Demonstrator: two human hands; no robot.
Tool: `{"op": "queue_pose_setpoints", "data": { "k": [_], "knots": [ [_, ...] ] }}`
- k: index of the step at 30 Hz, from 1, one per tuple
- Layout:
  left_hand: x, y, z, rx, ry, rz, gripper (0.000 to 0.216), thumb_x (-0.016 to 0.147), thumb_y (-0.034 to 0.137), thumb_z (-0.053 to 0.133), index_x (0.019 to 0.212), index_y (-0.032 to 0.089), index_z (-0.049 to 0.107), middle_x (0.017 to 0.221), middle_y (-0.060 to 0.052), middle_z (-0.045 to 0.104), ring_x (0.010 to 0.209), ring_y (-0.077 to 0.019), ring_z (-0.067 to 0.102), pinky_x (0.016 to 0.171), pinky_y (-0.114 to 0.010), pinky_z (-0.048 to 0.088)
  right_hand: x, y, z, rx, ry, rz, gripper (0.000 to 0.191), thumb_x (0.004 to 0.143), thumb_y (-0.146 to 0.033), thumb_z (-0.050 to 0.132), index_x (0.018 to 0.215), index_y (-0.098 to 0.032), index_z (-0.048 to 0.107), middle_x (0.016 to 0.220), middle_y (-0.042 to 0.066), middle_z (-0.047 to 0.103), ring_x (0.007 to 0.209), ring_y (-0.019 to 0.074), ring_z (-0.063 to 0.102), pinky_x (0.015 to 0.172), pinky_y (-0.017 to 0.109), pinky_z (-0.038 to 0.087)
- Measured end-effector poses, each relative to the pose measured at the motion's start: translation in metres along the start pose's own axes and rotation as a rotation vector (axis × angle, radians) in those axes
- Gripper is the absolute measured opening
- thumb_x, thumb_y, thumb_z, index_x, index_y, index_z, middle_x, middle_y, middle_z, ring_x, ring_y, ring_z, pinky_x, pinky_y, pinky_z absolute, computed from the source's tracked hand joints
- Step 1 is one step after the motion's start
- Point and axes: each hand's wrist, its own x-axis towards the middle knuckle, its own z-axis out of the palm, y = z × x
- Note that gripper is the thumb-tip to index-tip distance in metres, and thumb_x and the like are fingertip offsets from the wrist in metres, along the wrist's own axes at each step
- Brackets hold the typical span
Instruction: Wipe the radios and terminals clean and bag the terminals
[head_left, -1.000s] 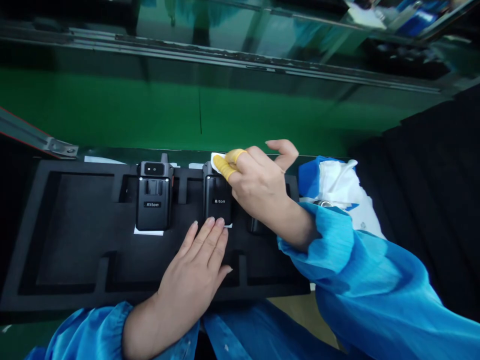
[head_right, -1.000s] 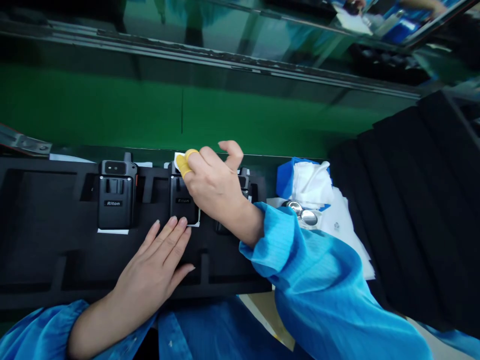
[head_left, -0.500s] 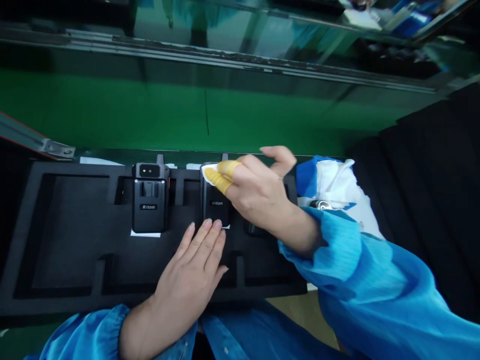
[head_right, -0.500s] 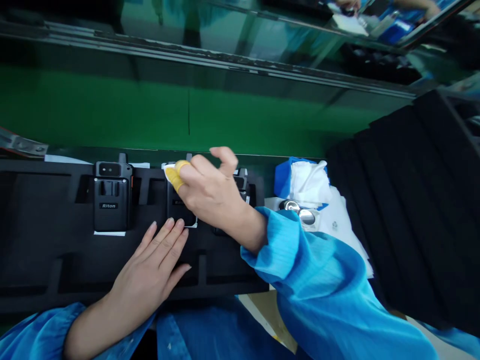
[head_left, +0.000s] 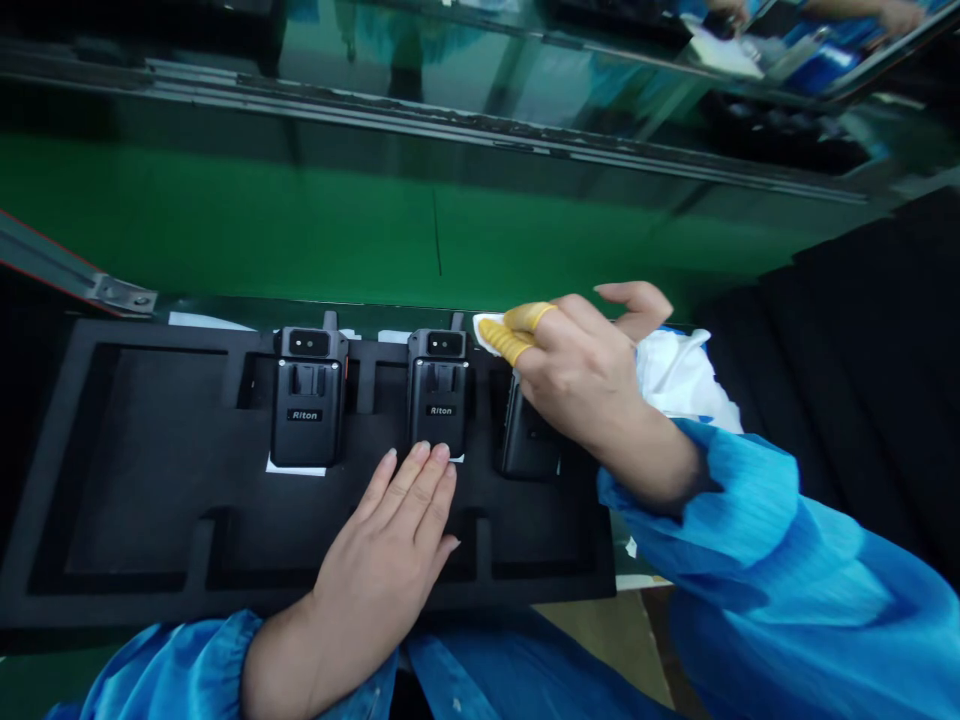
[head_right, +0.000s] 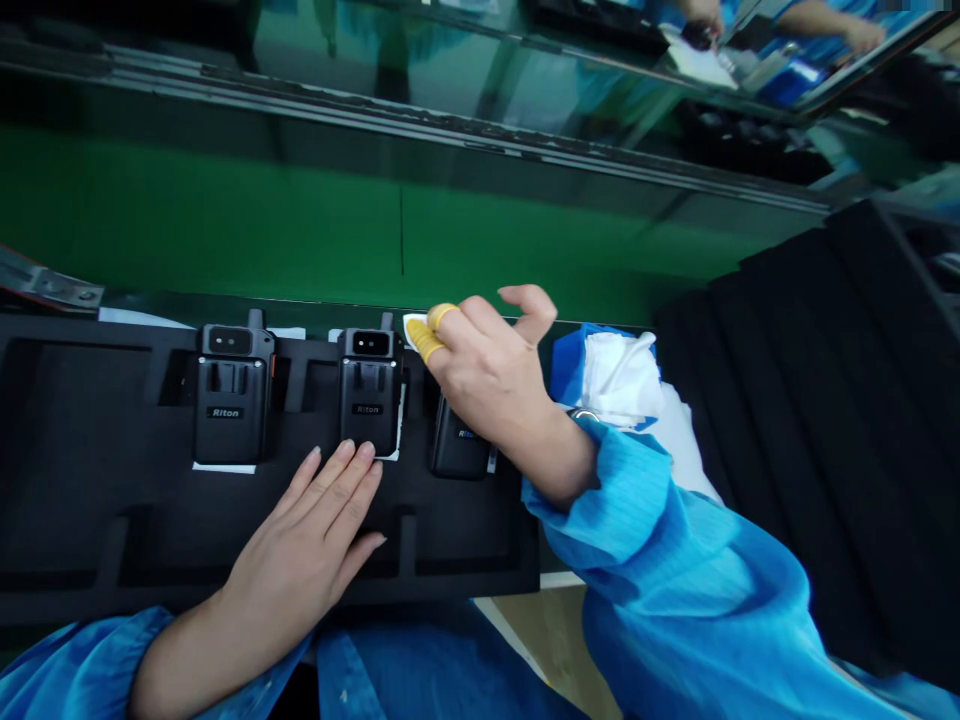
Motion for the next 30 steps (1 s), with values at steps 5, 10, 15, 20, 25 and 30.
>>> {"op": "queue_pose_setpoints", "data": {
  "k": [5, 10, 15, 20, 25, 30],
  "knots": [
    [-0.001, 0.0, 0.001, 0.023, 0.003, 0.004, 0.037, 0.092, 0.02, 0.045, 0.124, 0.006, 0.056, 0.131, -0.013, 0.06, 0.122, -0.0249, 0.056, 0.105, -0.042, 0.044, 0.023, -0.027, -0.001, -0.041, 0.065, -0.084, 0.035, 0.092, -0.017, 0.04, 0.067, -0.021, 0.064, 0.082, 0.0, 0.06, 0.08, 0.0141, 0.047, 0.094, 0.045, 0.019],
    [0.0, 0.0, 0.0, 0.034, -0.021, -0.006, 0.037, 0.093, 0.021, 0.042, 0.124, 0.007, 0.055, 0.132, -0.011, 0.06, 0.123, -0.0248, 0.055, 0.102, -0.041, 0.047, 0.029, -0.039, 0.009, -0.129, 0.048, -0.156, 0.036, 0.091, -0.011, 0.038, 0.068, -0.021, 0.064, 0.081, -0.001, 0.059, 0.08, 0.0133, 0.045, 0.095, 0.042, 0.017],
    [0.001, 0.0, -0.001, 0.008, -0.027, -0.009, 0.037, 0.093, 0.02, 0.042, 0.126, 0.007, 0.053, 0.133, -0.012, 0.059, 0.124, -0.0253, 0.054, 0.103, -0.041, 0.045, -0.002, -0.025, 0.011, -0.177, 0.063, -0.11, 0.032, 0.087, -0.009, 0.04, 0.074, -0.021, 0.067, 0.08, 0.0, 0.06, 0.079, 0.0144, 0.044, 0.09, 0.04, 0.021],
    [0.001, -0.001, -0.001, 0.016, 0.011, 0.013, 0.037, 0.094, 0.021, 0.041, 0.124, 0.005, 0.055, 0.131, -0.012, 0.06, 0.122, -0.0265, 0.056, 0.101, -0.042, 0.047, -0.018, -0.014, 0.011, -0.222, 0.143, -0.034, 0.033, 0.083, -0.006, 0.041, 0.069, -0.021, 0.067, 0.076, 0.0, 0.06, 0.075, 0.0138, 0.045, 0.086, 0.039, 0.022],
    [0.0, -0.003, -0.001, -0.004, 0.004, 0.014, 0.037, 0.093, 0.022, 0.044, 0.126, 0.006, 0.054, 0.132, -0.013, 0.059, 0.124, -0.0262, 0.054, 0.104, -0.043, 0.045, -0.017, -0.017, -0.002, -0.16, 0.12, 0.099, 0.033, 0.086, -0.012, 0.038, 0.076, -0.022, 0.068, 0.081, 0.003, 0.063, 0.076, 0.0157, 0.048, 0.081, 0.04, 0.025],
    [0.0, -0.004, -0.002, -0.019, -0.005, 0.03, 0.038, 0.094, 0.024, 0.045, 0.125, 0.005, 0.054, 0.132, -0.014, 0.059, 0.125, -0.0277, 0.053, 0.103, -0.045, 0.045, -0.025, -0.046, -0.006, -0.117, 0.132, -0.147, 0.028, 0.091, -0.018, 0.044, 0.075, -0.025, 0.067, 0.081, -0.003, 0.066, 0.078, 0.0124, 0.049, 0.089, 0.039, 0.021]
  ]
}}
